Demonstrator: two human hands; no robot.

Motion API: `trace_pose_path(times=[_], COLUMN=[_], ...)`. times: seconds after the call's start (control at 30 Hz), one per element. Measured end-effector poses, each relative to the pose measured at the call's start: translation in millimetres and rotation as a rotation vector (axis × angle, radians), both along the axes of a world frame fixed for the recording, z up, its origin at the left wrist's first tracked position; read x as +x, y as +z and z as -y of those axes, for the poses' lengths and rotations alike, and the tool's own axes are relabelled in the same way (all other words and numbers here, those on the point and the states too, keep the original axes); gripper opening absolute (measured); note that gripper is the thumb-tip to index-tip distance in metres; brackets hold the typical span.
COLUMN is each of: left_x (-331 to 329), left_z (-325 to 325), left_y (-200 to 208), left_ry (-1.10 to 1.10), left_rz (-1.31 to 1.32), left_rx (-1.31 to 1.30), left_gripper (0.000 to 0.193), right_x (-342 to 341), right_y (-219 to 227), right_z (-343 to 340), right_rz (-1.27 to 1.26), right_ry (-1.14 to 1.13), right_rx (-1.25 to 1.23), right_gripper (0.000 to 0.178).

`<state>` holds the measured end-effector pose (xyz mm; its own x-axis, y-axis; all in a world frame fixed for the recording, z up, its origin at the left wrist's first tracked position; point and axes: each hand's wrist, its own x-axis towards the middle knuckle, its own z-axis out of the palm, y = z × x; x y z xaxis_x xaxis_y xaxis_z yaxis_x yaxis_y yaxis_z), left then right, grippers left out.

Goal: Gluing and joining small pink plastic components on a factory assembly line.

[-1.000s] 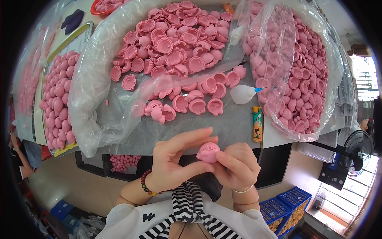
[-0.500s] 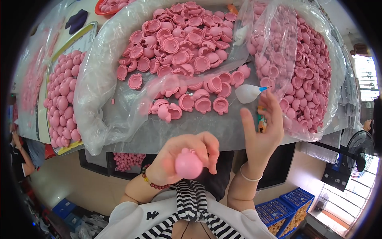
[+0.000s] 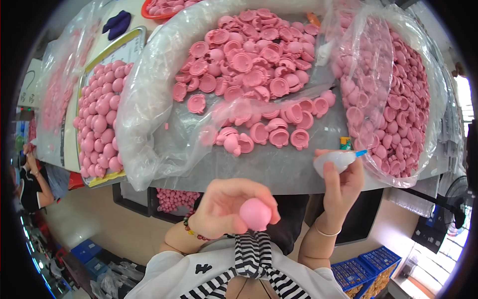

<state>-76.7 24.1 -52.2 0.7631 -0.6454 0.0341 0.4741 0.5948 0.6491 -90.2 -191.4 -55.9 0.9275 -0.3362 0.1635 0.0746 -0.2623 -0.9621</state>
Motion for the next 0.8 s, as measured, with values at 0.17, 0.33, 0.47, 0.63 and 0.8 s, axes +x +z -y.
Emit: trace_pose_path(times=[0.17,0.33,0.47,0.63,0.8], left_x=[8,60,44,38,44], left_z=[-63,-141,-96,-19,-11], left_y=[35,33,42,21,9], left_ry=[1.007,1.123,1.180,0.674,0.626], left_rz=[0.890,0.759,1.062,1.368,1.312], left_rx=[1.191,1.704,1.574,1.559,1.667], left_gripper=[0.035,0.026,0.019,0.034,0.044], right_x=[15,13,1,-9,-21], right_y=[1,7,2,3,1], right_z=[24,10,-6,-19,-14], right_rz=[0.082,0.212,0.275,0.312,0.242], right_ry=[-0.050,-0.007,-0.068,-0.055,-0.076], right_rx=[-0.005,0.064,0.110,0.227,0.258], right_gripper=[0.021,0.032,0.054,0.052,0.047])
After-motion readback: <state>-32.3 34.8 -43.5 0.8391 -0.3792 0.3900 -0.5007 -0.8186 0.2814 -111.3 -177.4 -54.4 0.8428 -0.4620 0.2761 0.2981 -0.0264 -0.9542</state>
